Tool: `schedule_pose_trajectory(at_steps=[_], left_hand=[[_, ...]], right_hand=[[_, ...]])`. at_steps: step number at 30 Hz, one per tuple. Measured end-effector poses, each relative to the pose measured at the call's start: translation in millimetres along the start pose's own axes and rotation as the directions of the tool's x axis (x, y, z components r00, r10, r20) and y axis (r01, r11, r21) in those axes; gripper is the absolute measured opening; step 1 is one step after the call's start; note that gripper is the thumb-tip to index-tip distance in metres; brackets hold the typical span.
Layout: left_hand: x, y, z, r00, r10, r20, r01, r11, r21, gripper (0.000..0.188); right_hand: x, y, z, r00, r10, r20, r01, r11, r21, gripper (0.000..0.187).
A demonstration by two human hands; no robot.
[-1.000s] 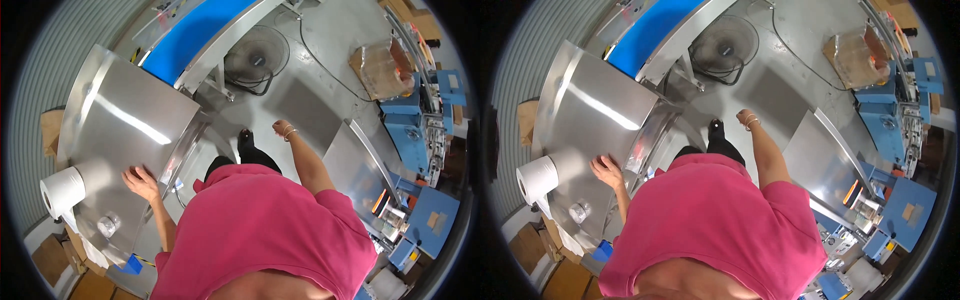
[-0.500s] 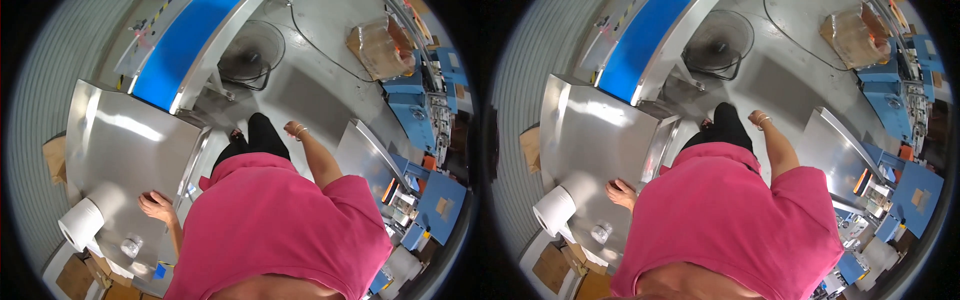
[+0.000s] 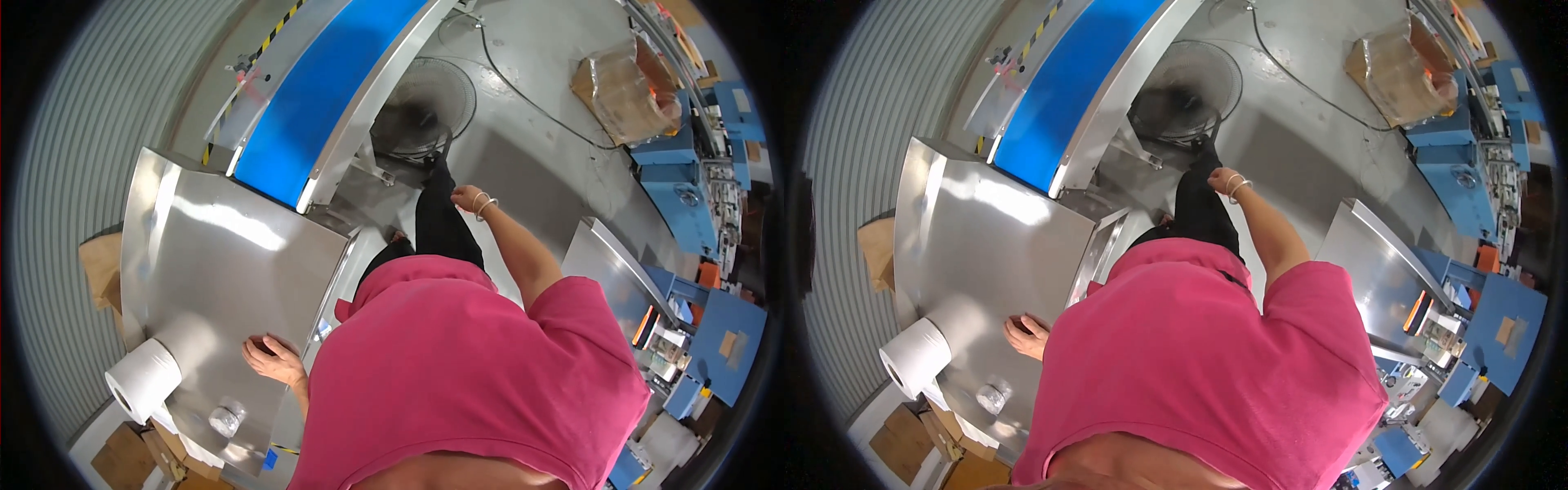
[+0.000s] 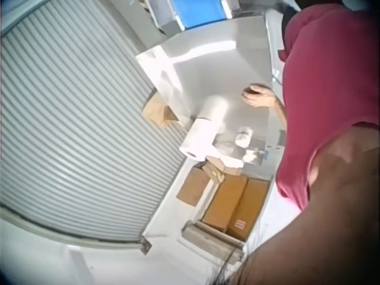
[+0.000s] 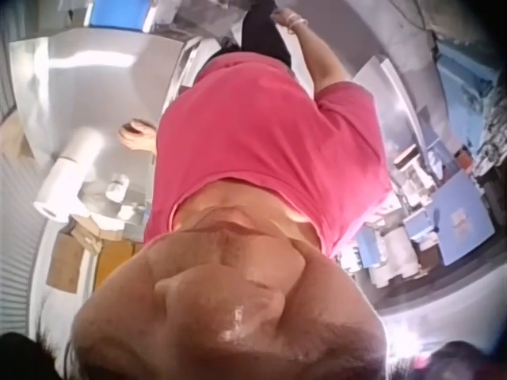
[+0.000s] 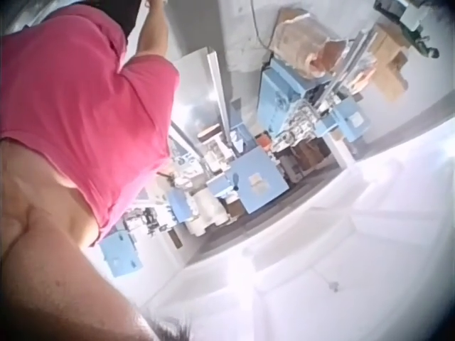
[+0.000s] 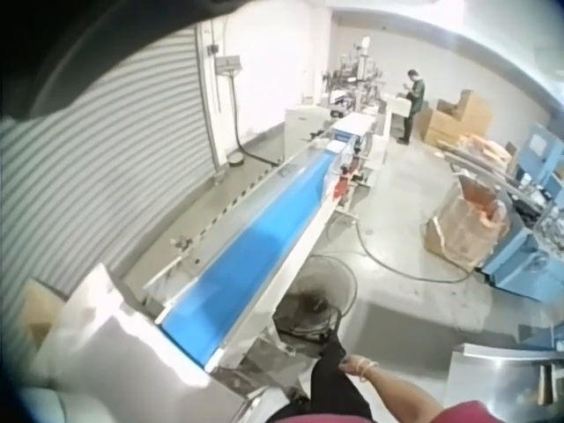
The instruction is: Placing stacks of white napkins onto a conveyor belt for processing in an industrial facility.
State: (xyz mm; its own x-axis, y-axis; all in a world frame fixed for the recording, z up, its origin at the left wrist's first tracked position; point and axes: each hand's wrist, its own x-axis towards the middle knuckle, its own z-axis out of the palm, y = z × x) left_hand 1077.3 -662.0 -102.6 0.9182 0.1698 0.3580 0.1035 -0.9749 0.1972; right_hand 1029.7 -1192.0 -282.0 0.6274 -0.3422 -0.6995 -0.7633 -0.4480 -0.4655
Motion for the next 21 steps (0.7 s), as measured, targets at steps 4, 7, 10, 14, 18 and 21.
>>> schedule_pose_trajectory(at_steps=[4, 7, 10, 14, 18, 21], left_hand=[[-2, 1, 3, 1.000, 0.007, 0.005, -0.007, 1.000, 0.019, 0.047], [-5, -1, -3, 1.000, 0.015, 0.000, -0.015, 1.000, 0.012, 0.047], [-8, -3, 0, 1.000, 0.016, 0.003, -0.016, 0.999, 0.037, 0.048], [-2, 11, -1, 0.993, 0.112, -0.029, -0.112, 0.993, -0.028, 0.045], [8, 16, 2, 0.993, 0.114, -0.045, -0.114, 0.993, -0.004, 0.043], [11, 3, -18, 0.987, 0.077, -0.142, -0.082, 0.996, -0.028, 0.039]], right_hand=[[-16, 6, 1, 0.996, -0.083, -0.036, 0.080, 0.994, -0.076, 0.033], [-27, 22, 7, 0.998, 0.054, 0.030, -0.053, 0.998, -0.036, 0.034], [-39, 28, 8, 0.991, 0.122, 0.046, -0.121, 0.993, -0.014, 0.035], [-34, 61, 12, 0.998, 0.027, -0.053, -0.024, 0.998, 0.066, 0.038], [-20, 66, 3, 1.000, -0.012, 0.008, 0.012, 0.995, -0.097, 0.035], [-3, 17, 9, 0.990, -0.049, 0.133, 0.074, 0.979, -0.188, 0.030]])
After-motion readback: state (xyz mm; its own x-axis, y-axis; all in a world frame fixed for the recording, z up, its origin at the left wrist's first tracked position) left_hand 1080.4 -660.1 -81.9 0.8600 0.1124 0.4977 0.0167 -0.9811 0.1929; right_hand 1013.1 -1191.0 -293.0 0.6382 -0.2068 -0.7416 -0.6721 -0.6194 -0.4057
